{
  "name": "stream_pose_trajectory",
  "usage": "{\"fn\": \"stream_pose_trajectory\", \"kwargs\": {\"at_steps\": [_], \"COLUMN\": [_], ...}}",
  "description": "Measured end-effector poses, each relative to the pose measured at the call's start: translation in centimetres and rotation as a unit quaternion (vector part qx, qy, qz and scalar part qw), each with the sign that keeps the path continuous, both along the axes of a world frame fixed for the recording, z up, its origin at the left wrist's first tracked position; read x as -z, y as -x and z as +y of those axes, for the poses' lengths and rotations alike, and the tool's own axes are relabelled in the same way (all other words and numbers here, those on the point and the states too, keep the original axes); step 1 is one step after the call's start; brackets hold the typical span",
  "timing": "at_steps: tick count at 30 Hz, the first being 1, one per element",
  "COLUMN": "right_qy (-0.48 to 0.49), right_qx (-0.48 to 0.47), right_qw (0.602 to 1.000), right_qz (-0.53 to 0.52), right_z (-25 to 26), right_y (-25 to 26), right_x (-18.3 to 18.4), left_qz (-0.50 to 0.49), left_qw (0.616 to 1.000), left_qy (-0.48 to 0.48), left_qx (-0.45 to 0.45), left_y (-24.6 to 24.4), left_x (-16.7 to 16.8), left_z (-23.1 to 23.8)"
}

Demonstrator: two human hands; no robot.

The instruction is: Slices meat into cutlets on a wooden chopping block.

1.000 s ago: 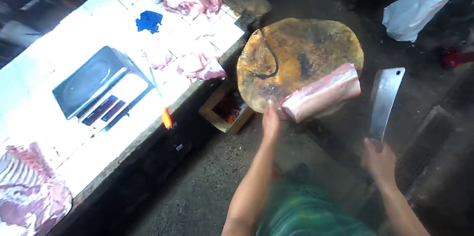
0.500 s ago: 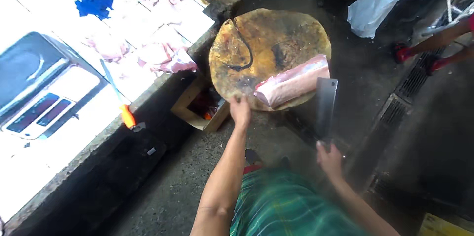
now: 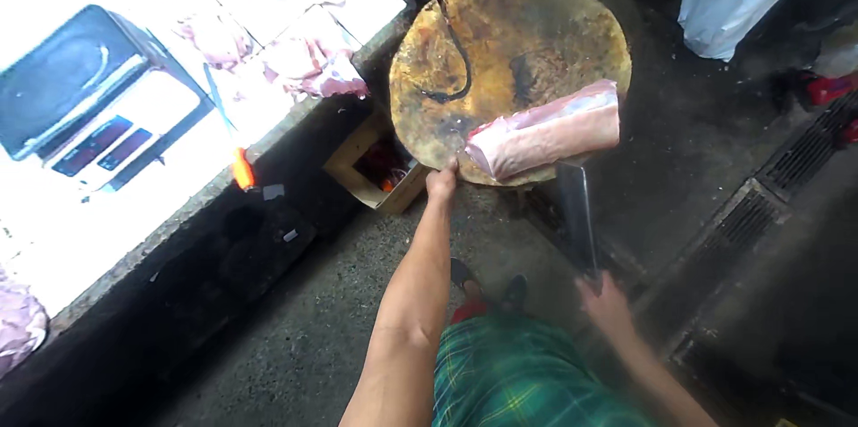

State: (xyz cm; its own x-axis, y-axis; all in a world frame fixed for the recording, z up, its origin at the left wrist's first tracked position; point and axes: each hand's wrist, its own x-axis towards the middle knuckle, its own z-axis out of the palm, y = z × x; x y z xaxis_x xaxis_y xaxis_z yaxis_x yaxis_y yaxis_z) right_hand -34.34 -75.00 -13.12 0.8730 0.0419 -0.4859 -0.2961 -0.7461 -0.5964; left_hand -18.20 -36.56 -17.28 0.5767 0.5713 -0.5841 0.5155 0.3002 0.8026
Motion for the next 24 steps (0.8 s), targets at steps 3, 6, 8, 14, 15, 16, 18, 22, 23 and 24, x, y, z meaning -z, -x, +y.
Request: {"fn": "stream_pose_trajectory", "kwargs": {"at_steps": [3,6,8,14,15,16,18,22,23,24], "right_qy": [-0.022,-0.064,-0.082,-0.055,-0.051,-0.048,-0.051,-0.059,-0.059,-0.057], "right_qx": [-0.056,-0.095,-0.106,-0.105,-0.105,-0.104,-0.101,-0.103,-0.104,-0.104], "right_qw": [0.994,0.980,0.969,0.969,0.972,0.974,0.972,0.962,0.960,0.960], "right_qz": [-0.091,-0.165,-0.207,-0.217,-0.203,-0.197,-0.205,-0.247,-0.254,-0.254], "right_z": [3.0,7.1,9.7,13.3,13.3,13.2,13.1,13.2,13.4,13.5], "right_y": [-1.8,-4.8,-6.8,-10.1,-10.2,-10.1,-9.8,-9.6,-9.7,-9.9], "right_x": [-0.9,-0.2,0.6,2.1,2.2,2.4,2.5,2.1,2.1,2.2], "left_qz": [0.000,0.032,0.039,0.018,0.014,0.013,0.012,0.012,0.011,0.009], "left_qw": [1.000,0.998,0.996,0.996,0.996,0.996,0.996,0.997,0.997,0.997], "left_qy": [0.006,-0.047,-0.079,-0.081,-0.081,-0.080,-0.078,-0.079,-0.080,-0.079], "left_qx": [-0.006,0.017,0.034,0.038,0.038,0.035,0.029,0.021,0.020,0.020], "left_y": [0.2,0.8,1.1,1.4,1.3,1.3,1.3,1.4,1.4,1.4], "left_x": [-0.3,-0.5,0.2,0.7,0.8,0.8,0.8,0.5,0.6,0.6], "left_z": [-0.1,-0.4,-0.1,0.4,0.5,0.5,0.4,0.2,0.2,0.2]}}
